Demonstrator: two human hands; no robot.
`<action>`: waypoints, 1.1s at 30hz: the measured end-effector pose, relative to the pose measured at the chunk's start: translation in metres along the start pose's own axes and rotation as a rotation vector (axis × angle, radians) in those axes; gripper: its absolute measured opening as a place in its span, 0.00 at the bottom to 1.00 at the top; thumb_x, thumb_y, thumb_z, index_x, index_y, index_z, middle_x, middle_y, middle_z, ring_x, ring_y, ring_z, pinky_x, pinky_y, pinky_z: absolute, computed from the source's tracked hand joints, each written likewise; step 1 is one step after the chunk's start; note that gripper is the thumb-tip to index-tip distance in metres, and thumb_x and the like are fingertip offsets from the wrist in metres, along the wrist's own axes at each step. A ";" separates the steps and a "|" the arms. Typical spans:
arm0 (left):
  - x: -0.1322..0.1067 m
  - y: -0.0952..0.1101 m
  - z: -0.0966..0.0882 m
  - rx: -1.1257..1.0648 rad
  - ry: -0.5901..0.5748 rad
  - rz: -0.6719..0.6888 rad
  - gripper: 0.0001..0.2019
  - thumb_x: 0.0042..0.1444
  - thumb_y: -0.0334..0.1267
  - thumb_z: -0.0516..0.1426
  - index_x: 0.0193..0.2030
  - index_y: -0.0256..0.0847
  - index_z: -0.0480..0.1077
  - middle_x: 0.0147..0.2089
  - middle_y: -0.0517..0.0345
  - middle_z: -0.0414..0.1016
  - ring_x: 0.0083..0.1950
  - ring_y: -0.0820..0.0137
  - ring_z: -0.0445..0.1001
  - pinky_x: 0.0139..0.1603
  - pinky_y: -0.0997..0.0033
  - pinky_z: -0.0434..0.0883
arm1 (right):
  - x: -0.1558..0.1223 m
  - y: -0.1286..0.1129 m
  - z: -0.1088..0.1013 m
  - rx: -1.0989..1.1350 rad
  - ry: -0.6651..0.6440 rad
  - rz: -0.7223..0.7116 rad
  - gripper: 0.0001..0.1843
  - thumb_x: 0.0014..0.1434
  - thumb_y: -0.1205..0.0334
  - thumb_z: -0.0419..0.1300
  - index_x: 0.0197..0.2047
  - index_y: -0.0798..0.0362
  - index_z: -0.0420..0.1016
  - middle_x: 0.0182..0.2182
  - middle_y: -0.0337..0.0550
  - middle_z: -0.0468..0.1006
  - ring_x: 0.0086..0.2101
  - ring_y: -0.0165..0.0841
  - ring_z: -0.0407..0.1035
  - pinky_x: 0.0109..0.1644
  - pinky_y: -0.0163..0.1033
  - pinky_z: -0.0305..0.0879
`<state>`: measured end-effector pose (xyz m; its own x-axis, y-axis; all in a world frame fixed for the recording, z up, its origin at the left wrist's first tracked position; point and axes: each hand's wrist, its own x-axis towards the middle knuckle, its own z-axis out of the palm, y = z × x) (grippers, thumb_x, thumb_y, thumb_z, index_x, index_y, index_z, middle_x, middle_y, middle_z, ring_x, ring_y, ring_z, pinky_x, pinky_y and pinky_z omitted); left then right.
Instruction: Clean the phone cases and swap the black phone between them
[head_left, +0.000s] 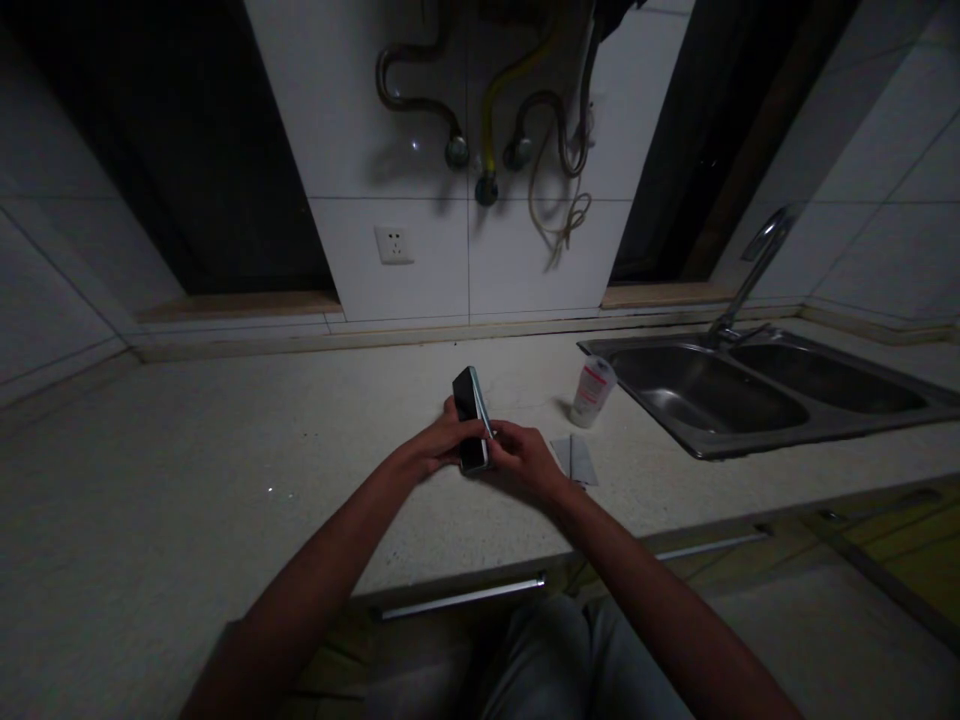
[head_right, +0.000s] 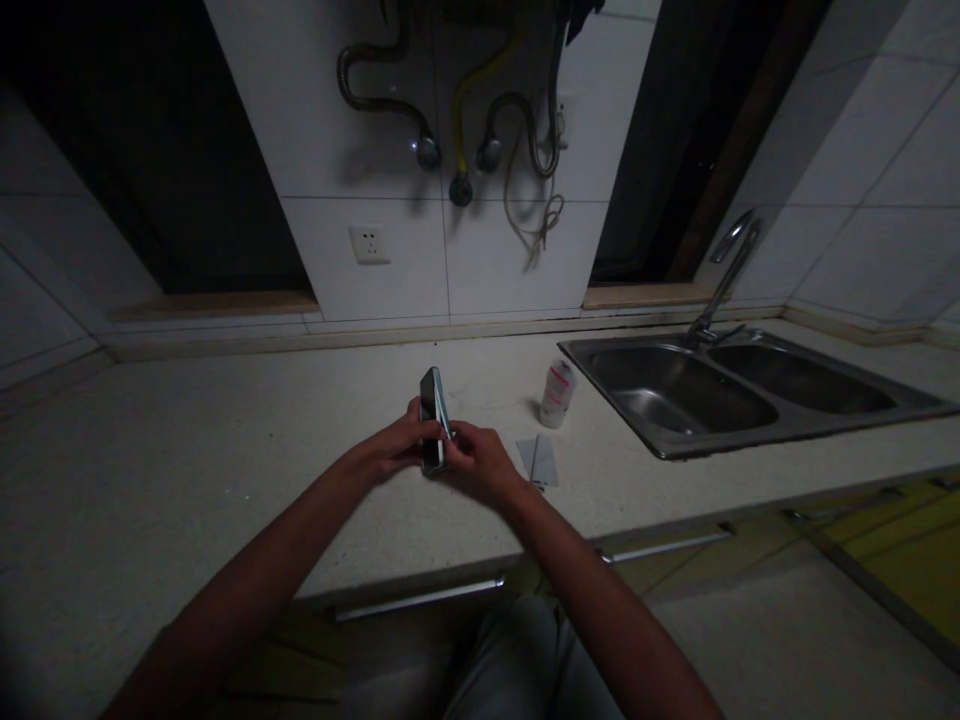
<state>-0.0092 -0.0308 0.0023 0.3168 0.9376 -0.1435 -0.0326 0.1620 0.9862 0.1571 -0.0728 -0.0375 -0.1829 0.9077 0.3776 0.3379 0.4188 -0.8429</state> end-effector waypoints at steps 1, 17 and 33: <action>-0.001 0.002 0.000 -0.037 -0.064 -0.047 0.31 0.35 0.34 0.66 0.48 0.45 0.57 0.33 0.62 0.71 0.29 0.67 0.75 0.29 0.66 0.74 | -0.001 -0.002 -0.001 -0.053 0.004 -0.041 0.20 0.59 0.54 0.57 0.49 0.56 0.79 0.24 0.37 0.75 0.23 0.28 0.65 0.30 0.33 0.62; 0.009 0.004 0.004 -0.484 0.025 -0.275 0.08 0.31 0.31 0.54 0.24 0.38 0.64 0.28 0.50 0.75 0.28 0.64 0.72 0.27 0.64 0.74 | -0.004 -0.011 -0.003 0.015 -0.105 -0.051 0.26 0.66 0.45 0.54 0.59 0.52 0.74 0.50 0.46 0.81 0.48 0.41 0.75 0.53 0.43 0.68; 0.013 0.003 -0.019 -0.471 -0.293 -0.441 0.16 0.29 0.26 0.51 0.30 0.36 0.69 0.28 0.51 0.77 0.33 0.61 0.77 0.46 0.52 0.75 | -0.004 -0.028 -0.005 -0.943 -0.269 -0.017 0.19 0.71 0.55 0.50 0.55 0.55 0.74 0.39 0.54 0.84 0.35 0.39 0.79 0.35 0.35 0.62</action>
<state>-0.0236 -0.0125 0.0022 0.6351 0.6431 -0.4279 -0.2283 0.6855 0.6914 0.1531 -0.0884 -0.0132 -0.3593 0.9141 0.1879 0.9109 0.3873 -0.1423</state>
